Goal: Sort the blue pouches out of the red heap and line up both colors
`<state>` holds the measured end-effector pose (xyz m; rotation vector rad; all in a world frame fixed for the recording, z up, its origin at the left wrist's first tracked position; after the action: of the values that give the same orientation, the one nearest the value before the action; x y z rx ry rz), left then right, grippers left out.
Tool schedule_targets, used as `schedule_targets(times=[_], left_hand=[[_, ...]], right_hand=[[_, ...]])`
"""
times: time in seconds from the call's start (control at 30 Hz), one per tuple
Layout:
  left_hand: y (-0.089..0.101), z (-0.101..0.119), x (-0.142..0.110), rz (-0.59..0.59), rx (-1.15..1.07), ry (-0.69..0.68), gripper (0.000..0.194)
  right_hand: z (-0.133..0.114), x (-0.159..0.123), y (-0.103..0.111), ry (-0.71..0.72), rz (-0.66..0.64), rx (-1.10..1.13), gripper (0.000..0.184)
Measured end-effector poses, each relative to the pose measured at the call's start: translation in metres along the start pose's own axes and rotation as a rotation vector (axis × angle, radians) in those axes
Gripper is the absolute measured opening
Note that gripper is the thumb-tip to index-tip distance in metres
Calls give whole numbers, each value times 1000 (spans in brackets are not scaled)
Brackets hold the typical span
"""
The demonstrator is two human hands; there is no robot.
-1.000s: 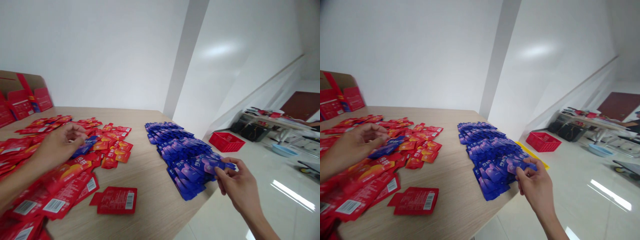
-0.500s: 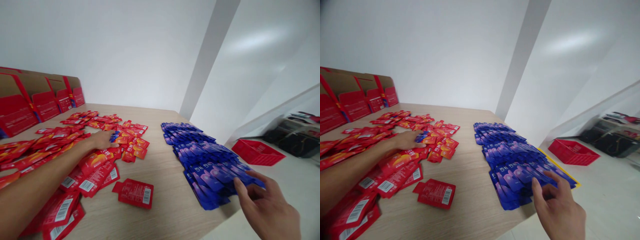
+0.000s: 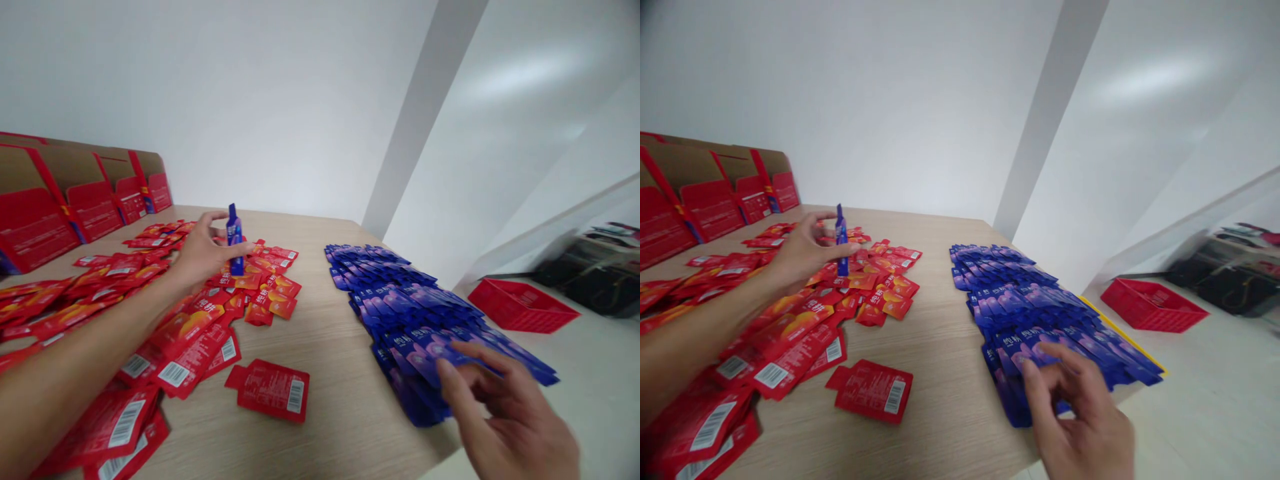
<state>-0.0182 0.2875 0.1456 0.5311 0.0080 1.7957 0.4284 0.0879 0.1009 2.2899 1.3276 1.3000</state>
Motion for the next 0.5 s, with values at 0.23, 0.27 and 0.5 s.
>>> schedule_targets(times=[0.23, 0.27, 0.5], left_hand=[[-170, 24, -137, -337, -638, 369, 89], [-182, 26, -150, -348, -677, 398, 91], [-217, 69, -159, -695, -624, 141, 68]], right_hand=[[-85, -13, -104, 131, -353, 400, 51], [-90, -12, -103, 147, -317, 398, 43], [-19, 12, -14, -156, 12, 275, 40]])
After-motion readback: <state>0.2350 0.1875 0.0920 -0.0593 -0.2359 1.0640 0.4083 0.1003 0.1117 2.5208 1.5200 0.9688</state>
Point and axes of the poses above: each hand's wrist, its own x-axis towards the middle knuckle, its own y-axis out of the back of the hand, z = x × y, the point moved 10 cm from there along x, towards the middle knuckle, and after that the axes turned 6 degrees about -z, right-handed, at the moved point
